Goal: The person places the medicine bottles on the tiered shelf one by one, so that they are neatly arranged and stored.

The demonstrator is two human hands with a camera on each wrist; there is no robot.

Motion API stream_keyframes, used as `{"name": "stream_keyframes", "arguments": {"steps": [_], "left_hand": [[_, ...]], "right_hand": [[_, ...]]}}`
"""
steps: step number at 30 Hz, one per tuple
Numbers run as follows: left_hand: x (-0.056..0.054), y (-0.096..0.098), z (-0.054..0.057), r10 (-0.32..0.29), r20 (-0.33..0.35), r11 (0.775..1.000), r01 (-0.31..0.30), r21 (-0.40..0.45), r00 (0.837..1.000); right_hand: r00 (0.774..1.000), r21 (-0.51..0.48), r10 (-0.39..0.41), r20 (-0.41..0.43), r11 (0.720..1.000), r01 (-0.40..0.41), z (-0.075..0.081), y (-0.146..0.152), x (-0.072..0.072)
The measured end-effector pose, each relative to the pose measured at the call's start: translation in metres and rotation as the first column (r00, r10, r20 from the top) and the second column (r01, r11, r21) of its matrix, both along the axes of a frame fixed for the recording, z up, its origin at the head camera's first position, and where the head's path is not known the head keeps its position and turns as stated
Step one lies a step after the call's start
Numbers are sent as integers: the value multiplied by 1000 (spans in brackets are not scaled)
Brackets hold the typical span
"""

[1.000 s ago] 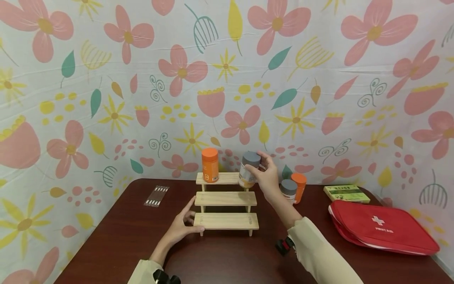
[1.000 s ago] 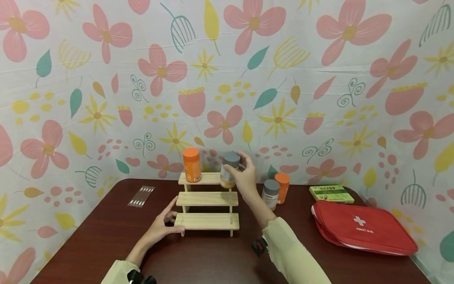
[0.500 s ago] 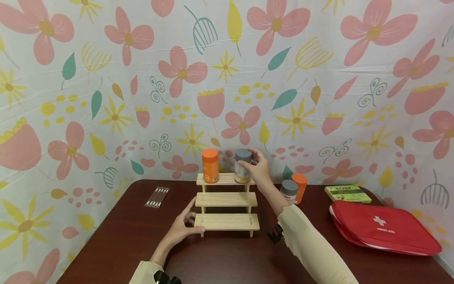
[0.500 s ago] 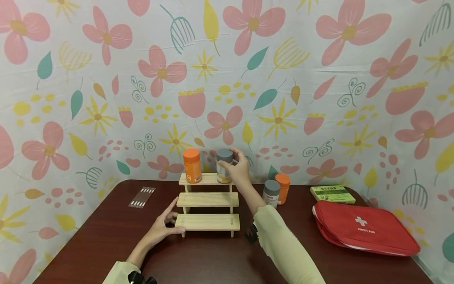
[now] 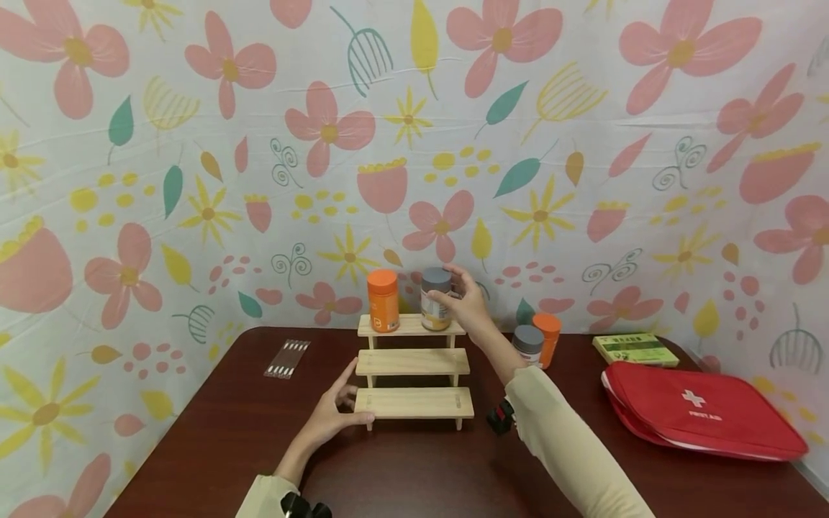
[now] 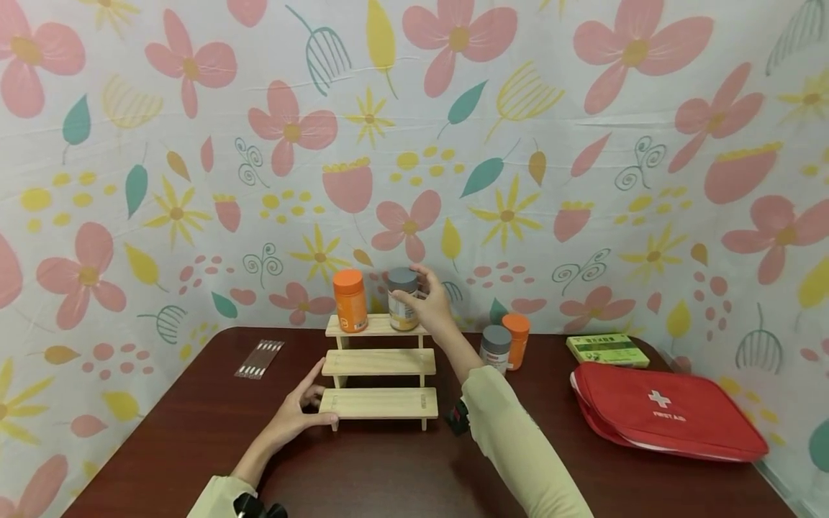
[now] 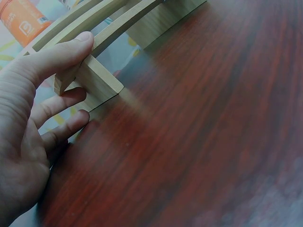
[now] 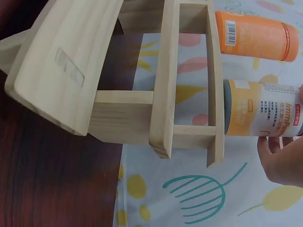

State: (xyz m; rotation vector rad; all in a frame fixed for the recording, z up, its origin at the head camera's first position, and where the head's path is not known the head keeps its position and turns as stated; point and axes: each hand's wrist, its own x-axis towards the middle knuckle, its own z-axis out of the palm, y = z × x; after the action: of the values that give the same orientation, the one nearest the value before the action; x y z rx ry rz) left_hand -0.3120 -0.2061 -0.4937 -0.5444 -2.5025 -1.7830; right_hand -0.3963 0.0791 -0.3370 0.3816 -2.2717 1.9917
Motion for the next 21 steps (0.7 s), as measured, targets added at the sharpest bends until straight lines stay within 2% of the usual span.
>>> {"name": "stream_keyframes", "arguments": {"steps": [7,21], "left_hand": [[2,0,-2,3,12,1000,-3,6,1000],[2,0,0,1,0,1000,-1,2,1000]], "right_hand": [[999,-7,37,15,999,-37,-4,-1,-1],[999,-41,-15,46,999,17,-7,-2,0]]}}
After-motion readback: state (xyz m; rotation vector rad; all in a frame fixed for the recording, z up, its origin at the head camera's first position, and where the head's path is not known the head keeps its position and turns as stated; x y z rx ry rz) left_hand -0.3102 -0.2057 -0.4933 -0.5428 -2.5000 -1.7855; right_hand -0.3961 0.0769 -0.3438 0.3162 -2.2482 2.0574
